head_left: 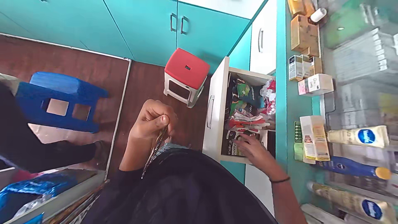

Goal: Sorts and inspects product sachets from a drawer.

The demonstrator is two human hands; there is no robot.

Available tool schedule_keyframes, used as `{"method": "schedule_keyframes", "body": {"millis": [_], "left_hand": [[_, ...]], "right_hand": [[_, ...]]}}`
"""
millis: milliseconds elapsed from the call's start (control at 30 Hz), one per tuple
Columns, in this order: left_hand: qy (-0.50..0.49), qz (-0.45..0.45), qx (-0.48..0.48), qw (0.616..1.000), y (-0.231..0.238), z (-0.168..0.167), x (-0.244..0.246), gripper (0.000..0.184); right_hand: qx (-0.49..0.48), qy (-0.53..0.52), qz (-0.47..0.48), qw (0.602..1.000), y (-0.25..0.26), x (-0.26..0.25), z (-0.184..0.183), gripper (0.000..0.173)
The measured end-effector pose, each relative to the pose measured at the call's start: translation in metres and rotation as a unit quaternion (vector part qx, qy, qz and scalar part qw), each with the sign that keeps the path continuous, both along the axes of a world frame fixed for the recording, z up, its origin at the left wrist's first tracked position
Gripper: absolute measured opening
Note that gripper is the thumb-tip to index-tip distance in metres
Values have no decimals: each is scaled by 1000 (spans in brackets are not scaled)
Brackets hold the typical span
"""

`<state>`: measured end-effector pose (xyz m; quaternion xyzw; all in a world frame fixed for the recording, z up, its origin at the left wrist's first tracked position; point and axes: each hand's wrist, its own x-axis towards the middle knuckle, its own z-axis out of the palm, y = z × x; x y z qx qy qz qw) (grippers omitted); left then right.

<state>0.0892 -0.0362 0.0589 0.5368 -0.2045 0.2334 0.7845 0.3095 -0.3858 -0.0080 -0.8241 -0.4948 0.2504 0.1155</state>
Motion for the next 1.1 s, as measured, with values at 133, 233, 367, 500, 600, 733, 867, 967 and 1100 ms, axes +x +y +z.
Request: {"method": "schedule_keyframes", "body": {"millis": [133, 233, 367, 500, 600, 733, 867, 967, 1100], "left_hand": [[2, -15, 5, 1000, 2, 1, 0, 31], [5, -28, 12, 1000, -2, 1, 6, 31], [19, -41, 18, 999, -6, 4, 12, 30], [31, -35, 15, 999, -7, 3, 3, 31], [20, -4, -11, 1000, -17, -7, 0, 37], [33, -28, -2, 999, -10, 5, 1, 27], [21, -34, 25, 999, -4, 3, 3, 31], [24, -25, 36, 999, -3, 4, 5, 30], [32, -44, 21, 998, -6, 3, 11, 29]], "right_hand": [[52, -93, -45, 993, 7, -16, -19, 31], [82, -156, -37, 984, 22, -16, -22, 35], [94, -164, -23, 982, 42, -12, -22, 19], [68, -180, -101, 976, 27, -10, 42, 22], [148, -195, -211, 946, -3, -15, 85, 32], [321, -58, -344, 880, -25, -24, 88, 37], [104, -5, -461, 881, -45, -40, 56, 50], [-15, -128, -431, 893, -42, -47, 52, 56], [57, -145, -265, 952, -27, -29, 37, 35]]}}
